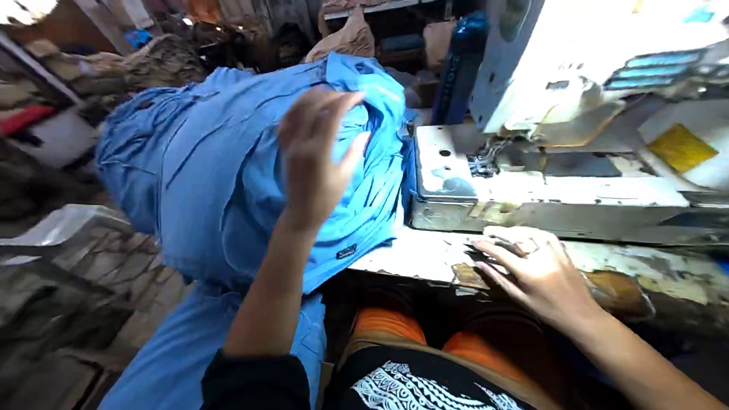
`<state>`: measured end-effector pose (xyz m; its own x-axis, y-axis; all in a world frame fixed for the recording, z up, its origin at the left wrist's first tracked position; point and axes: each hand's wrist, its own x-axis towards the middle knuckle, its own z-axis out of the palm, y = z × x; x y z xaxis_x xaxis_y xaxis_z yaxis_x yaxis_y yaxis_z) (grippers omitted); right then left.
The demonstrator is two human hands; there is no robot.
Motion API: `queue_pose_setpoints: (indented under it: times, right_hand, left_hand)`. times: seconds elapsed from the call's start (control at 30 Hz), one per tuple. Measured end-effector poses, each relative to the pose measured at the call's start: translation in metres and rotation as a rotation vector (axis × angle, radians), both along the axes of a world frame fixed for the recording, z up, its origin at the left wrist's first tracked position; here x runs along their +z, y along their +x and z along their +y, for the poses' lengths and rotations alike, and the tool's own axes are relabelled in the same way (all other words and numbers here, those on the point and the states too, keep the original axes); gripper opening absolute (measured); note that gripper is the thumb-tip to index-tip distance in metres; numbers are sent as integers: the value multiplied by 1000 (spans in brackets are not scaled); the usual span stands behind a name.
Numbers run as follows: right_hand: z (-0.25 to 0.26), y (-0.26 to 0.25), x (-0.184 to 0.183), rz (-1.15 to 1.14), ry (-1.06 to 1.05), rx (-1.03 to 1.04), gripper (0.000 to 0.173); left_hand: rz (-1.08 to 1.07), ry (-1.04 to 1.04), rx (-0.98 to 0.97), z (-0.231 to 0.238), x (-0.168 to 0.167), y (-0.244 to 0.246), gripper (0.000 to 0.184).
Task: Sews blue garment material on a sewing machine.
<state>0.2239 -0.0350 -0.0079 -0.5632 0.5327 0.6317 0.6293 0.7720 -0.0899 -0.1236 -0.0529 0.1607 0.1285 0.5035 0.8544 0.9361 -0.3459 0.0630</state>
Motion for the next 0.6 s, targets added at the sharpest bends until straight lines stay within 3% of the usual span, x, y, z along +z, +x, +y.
queue_pose_setpoints:
  times: [0.07, 0.13, 0.2, 0.27, 0.37, 0.4, 0.47, 0.5, 0.57, 0.6]
  right_hand:
    - [-5, -6, 12, 99, 37, 63, 32]
    - [-7, -23, 31, 202, 38, 153, 28]
    - [-7, -46, 41, 273, 3, 255, 26]
    - [-10, -67, 42, 333, -54, 358, 24]
    - [-23, -86, 39, 390, -126, 444, 21]
    - [-28, -89, 37, 414, -150, 446, 21]
    - [-41, -95, 32, 511, -286, 453, 25]
    - [-46, -99, 30, 608, -425, 483, 28]
    - [-54, -101, 26, 822, -868, 596, 41]
    - [-55, -101, 25, 942, -1158, 673, 53]
  left_hand:
    - [-109, 30, 209, -55, -21, -45, 48]
    - [-304, -130, 493, -106, -53, -78, 65]
    - [-482, -344, 602, -132, -80, -88, 60]
    - [-657, -413, 542, -139, -81, -80, 47]
    - [-1092, -36, 166, -125, -48, -98, 32]
    - [-1119, 98, 46, -118, -29, -102, 33]
    - [-891, 203, -111, -111, 5, -82, 32]
    - [-668, 147, -157, -114, 11, -62, 25]
    - [-110, -168, -318, -129, -10, -14, 17]
    - [96, -407, -525, -130, -30, 10, 17]
